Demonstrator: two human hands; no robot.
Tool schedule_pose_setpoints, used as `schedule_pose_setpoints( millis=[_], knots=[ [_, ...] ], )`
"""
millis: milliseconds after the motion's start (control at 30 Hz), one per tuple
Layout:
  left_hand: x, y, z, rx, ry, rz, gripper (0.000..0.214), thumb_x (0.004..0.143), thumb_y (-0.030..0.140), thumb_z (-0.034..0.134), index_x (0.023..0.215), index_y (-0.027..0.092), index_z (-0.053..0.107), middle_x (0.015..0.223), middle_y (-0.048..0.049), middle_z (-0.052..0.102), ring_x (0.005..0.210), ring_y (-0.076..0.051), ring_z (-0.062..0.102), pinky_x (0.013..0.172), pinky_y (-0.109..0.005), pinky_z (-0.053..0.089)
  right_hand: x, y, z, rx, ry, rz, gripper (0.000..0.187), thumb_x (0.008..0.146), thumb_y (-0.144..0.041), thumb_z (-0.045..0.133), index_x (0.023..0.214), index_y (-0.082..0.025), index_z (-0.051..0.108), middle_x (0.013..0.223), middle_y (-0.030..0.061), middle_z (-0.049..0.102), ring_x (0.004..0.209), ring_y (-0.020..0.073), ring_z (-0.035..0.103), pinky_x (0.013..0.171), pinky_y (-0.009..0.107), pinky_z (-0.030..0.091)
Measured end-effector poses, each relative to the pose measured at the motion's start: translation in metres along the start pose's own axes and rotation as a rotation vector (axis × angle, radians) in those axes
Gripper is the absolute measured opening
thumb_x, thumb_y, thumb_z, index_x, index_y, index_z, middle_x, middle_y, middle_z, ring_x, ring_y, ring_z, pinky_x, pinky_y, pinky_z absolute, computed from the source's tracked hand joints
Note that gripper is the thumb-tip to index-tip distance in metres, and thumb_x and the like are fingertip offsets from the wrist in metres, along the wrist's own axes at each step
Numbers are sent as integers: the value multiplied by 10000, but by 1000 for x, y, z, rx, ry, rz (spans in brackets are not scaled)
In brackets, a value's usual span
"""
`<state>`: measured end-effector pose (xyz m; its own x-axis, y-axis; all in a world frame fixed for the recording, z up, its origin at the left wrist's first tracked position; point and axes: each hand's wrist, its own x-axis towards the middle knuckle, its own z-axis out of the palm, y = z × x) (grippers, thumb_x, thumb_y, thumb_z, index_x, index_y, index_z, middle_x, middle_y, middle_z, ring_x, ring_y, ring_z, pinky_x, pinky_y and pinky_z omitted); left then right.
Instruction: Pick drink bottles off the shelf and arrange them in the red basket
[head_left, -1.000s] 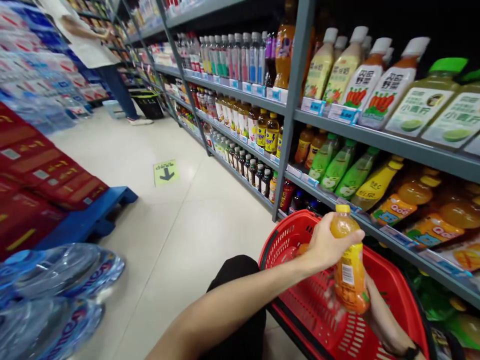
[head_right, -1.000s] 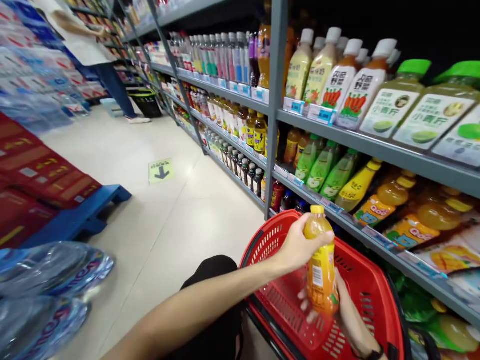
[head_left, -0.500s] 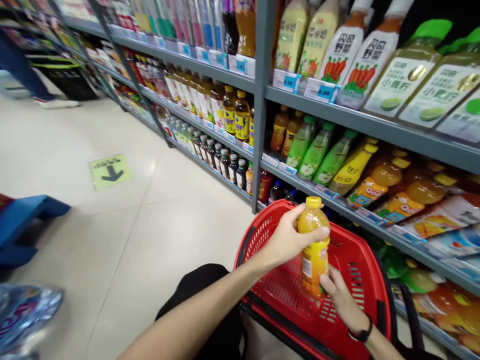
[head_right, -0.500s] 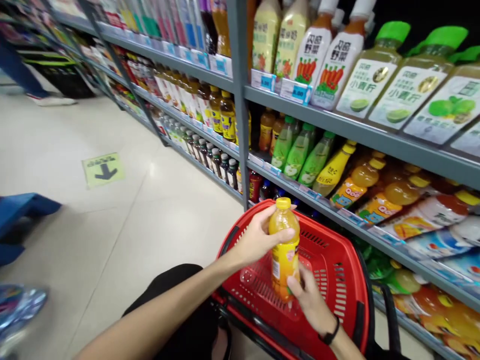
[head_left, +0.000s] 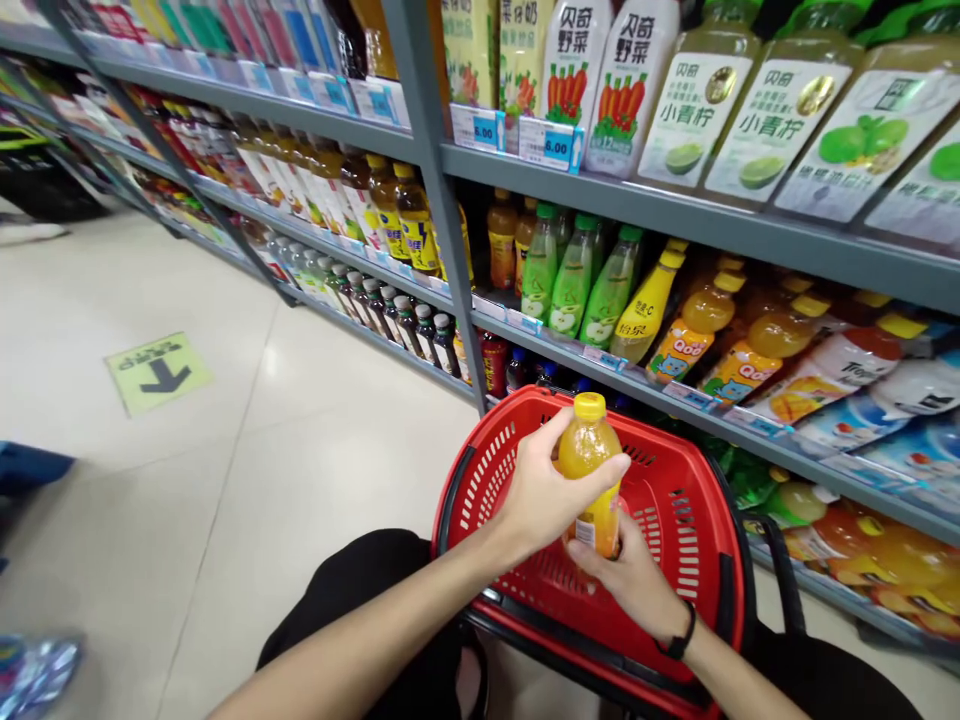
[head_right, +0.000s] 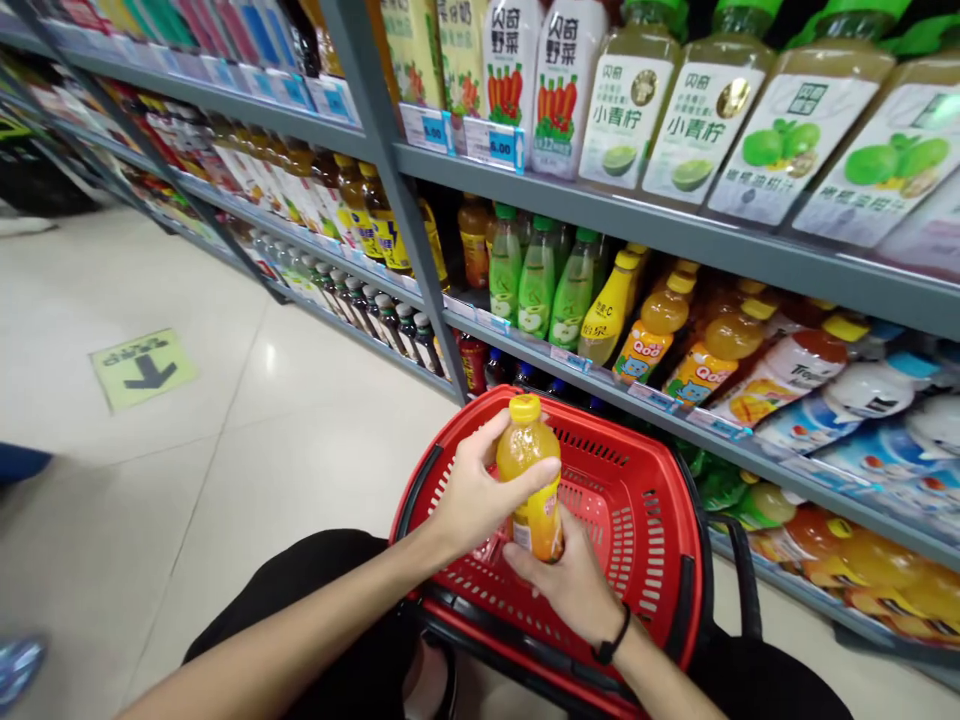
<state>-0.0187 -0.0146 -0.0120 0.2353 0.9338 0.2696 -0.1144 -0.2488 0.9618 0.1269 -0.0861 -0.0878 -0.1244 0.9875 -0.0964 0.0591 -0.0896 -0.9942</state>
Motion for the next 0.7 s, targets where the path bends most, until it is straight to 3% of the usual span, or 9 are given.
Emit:
schedule_pose_setpoints(
  millis=[167, 400, 700],
  knots=[
    [2, 1, 5, 41, -24, 9, 362, 862, 430, 795, 1003, 141, 629, 787, 20, 578, 671, -99, 490, 621, -216, 436, -5, 0, 1, 16, -13, -5, 488, 883, -539, 786, 1178, -181, 633, 1068, 75, 731, 945, 213, 660, 864, 347, 547],
    [1, -4, 5, 18, -50, 18, 469, 852, 437, 798, 1173, 123, 665, 990, -55, 681, 810, -148, 598, 736, -245, 510, -8, 7, -3, -65, -17, -27, 465, 910, -512, 769, 1178, -159, 626, 1085, 84, 722, 941, 211, 647, 880, 362, 527],
    [1, -4, 3, -16, -51, 6, 467, 859, 433, 791, 1185, 123, 664, 1024, -66, 689, 856, -158, 620, 772, -250, 529, -7, 7, -4, -148, -17, 18, 474, 904, -542, 757, 1150, -155, 640, 1046, 91, 740, 893, 221, 659, 851, 376, 540]
  ],
)
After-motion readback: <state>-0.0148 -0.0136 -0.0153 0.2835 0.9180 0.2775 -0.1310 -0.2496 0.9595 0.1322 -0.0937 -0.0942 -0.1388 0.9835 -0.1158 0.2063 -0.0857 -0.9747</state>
